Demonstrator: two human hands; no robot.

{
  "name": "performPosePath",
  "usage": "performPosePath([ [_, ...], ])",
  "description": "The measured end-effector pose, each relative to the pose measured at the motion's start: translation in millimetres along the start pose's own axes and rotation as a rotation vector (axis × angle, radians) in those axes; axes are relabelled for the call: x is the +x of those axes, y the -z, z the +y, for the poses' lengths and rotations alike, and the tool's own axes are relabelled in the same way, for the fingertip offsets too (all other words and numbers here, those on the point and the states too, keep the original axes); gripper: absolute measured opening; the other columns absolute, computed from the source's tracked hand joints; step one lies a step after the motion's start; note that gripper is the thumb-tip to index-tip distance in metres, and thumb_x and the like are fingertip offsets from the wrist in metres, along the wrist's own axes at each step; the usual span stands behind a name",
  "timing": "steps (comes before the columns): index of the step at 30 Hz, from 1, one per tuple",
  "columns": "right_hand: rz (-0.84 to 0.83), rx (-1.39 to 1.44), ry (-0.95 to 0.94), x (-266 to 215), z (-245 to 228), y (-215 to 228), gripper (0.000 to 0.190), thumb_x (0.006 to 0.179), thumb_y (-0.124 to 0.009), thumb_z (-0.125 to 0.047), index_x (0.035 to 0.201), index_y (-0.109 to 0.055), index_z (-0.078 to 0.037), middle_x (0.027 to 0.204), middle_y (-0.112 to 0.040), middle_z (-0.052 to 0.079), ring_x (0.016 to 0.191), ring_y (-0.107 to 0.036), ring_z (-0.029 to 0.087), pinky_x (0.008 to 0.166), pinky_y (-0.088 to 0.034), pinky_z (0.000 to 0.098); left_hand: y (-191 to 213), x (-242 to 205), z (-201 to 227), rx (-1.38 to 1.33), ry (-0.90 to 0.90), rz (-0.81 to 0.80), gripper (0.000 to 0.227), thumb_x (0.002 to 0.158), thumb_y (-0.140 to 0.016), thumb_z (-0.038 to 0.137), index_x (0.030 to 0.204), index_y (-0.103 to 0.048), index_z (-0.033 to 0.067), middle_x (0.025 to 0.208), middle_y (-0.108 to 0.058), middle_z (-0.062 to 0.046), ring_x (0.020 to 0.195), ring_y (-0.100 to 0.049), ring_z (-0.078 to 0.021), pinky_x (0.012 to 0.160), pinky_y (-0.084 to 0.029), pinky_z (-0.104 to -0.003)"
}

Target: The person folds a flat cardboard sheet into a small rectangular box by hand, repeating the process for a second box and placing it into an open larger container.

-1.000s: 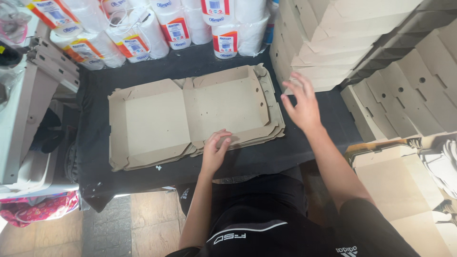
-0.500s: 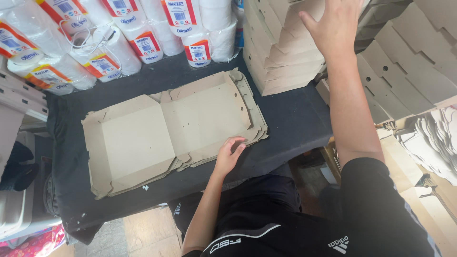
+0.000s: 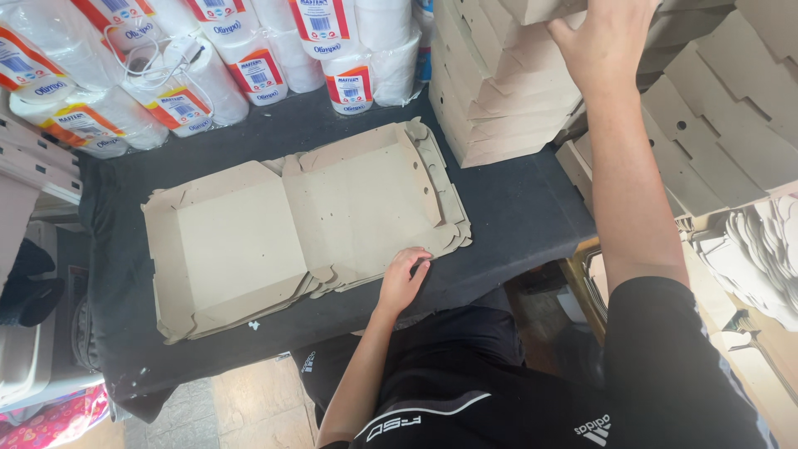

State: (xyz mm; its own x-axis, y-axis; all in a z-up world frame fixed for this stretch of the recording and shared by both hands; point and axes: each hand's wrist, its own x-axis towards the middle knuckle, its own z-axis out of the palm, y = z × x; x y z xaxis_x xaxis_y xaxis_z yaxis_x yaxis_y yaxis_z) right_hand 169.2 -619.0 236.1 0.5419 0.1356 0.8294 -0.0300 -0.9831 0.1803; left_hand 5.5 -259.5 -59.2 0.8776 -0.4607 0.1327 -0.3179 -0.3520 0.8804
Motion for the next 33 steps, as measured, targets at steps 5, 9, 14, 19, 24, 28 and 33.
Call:
performPosePath([
  [5, 0.087, 0.229, 0.082, 8.8, -37.2, 72.0, 0.060, 0.074, -0.096, -0.003, 0.125, -0.066, 0.002, 0.120, -0.058, 0.021, 0.102, -0.052, 0.040, 0.081, -0.044, 0.0485, 0.1, -0.6, 0.3, -0.019, -0.005, 0.001, 0.026, 0.103, -0.055, 0.026, 0.115, -0.071, 0.0101, 0.121, -0.071, -0.006, 0.126, -0.061, -0.0224, 0.099, -0.050, -0.039],
  [9, 0.107, 0.470, 0.106, -2.3, -50.6, 94.5, 0.077, 0.077, -0.089, 0.015, 0.146, -0.058, -0.002, 0.140, -0.039, 0.021, 0.117, -0.048, 0.043, 0.091, -0.050, 0.0539, -0.7, -1.0, -4.3, -0.001, -0.030, -0.005, 0.025, 0.103, -0.054, 0.025, 0.114, -0.070, 0.0096, 0.118, -0.072, -0.005, 0.128, -0.060, -0.0229, 0.100, -0.050, -0.039],
  [14, 0.233, 0.660, 0.244, -6.9, -78.5, 116.0, 0.050, 0.089, -0.082, -0.002, 0.132, -0.058, 0.004, 0.128, -0.042, 0.021, 0.118, -0.052, 0.048, 0.103, -0.039, 0.0718, -0.4, -2.2, -3.2, -0.013, -0.040, 0.005, 0.025, 0.104, -0.053, 0.025, 0.114, -0.070, 0.0099, 0.119, -0.072, -0.006, 0.127, -0.060, -0.0245, 0.102, -0.049, -0.041],
  [19, 0.304, 0.805, 0.229, -19.4, -99.8, 127.5, 0.054, 0.096, -0.085, -0.025, 0.132, -0.054, 0.000, 0.127, -0.041, 0.020, 0.121, -0.048, 0.047, 0.110, -0.038, 0.0713, -0.6, -3.7, -0.4, -0.027, -0.016, 0.022, 0.024, 0.104, -0.052, 0.025, 0.113, -0.071, 0.0117, 0.119, -0.072, -0.006, 0.121, -0.063, -0.0241, 0.098, -0.050, -0.040],
  [24, 0.279, 0.989, 0.189, -27.3, -124.3, 152.1, 0.048, 0.081, -0.057, 0.004, 0.128, -0.048, 0.002, 0.123, -0.038, 0.022, 0.120, -0.049, 0.048, 0.115, -0.040, 0.0675, -1.5, -9.6, 1.1, 0.011, -0.155, 0.112, 0.018, 0.104, -0.054, 0.017, 0.114, -0.069, 0.0116, 0.118, -0.071, -0.007, 0.128, -0.061, -0.0266, 0.101, -0.051, -0.043],
  [28, 0.227, 1.094, 0.157, -40.0, -138.8, 148.6, 0.063, 0.084, -0.090, -0.013, 0.131, -0.049, -0.002, 0.125, -0.041, 0.018, 0.121, -0.049, 0.038, 0.119, -0.041, 0.0596, 17.2, -20.9, 20.1, -0.008, -0.156, 0.202, 0.019, 0.104, -0.055, 0.017, 0.115, -0.069, 0.0096, 0.118, -0.072, -0.006, 0.127, -0.062, -0.0254, 0.103, -0.050, -0.042],
  [33, 0.005, 1.319, 0.123, -66.1, -161.7, 117.9, 0.066, 0.083, -0.090, -0.013, 0.134, -0.053, 0.003, 0.128, -0.053, 0.024, 0.132, -0.051, 0.045, 0.116, -0.036, 0.0607, 56.8, -35.1, 67.7, -0.056, -0.201, 0.446, 0.022, 0.099, -0.063, 0.011, 0.120, -0.068, 0.0104, 0.112, -0.070, -0.007, 0.121, -0.064, -0.0307, 0.104, -0.051, -0.049],
])
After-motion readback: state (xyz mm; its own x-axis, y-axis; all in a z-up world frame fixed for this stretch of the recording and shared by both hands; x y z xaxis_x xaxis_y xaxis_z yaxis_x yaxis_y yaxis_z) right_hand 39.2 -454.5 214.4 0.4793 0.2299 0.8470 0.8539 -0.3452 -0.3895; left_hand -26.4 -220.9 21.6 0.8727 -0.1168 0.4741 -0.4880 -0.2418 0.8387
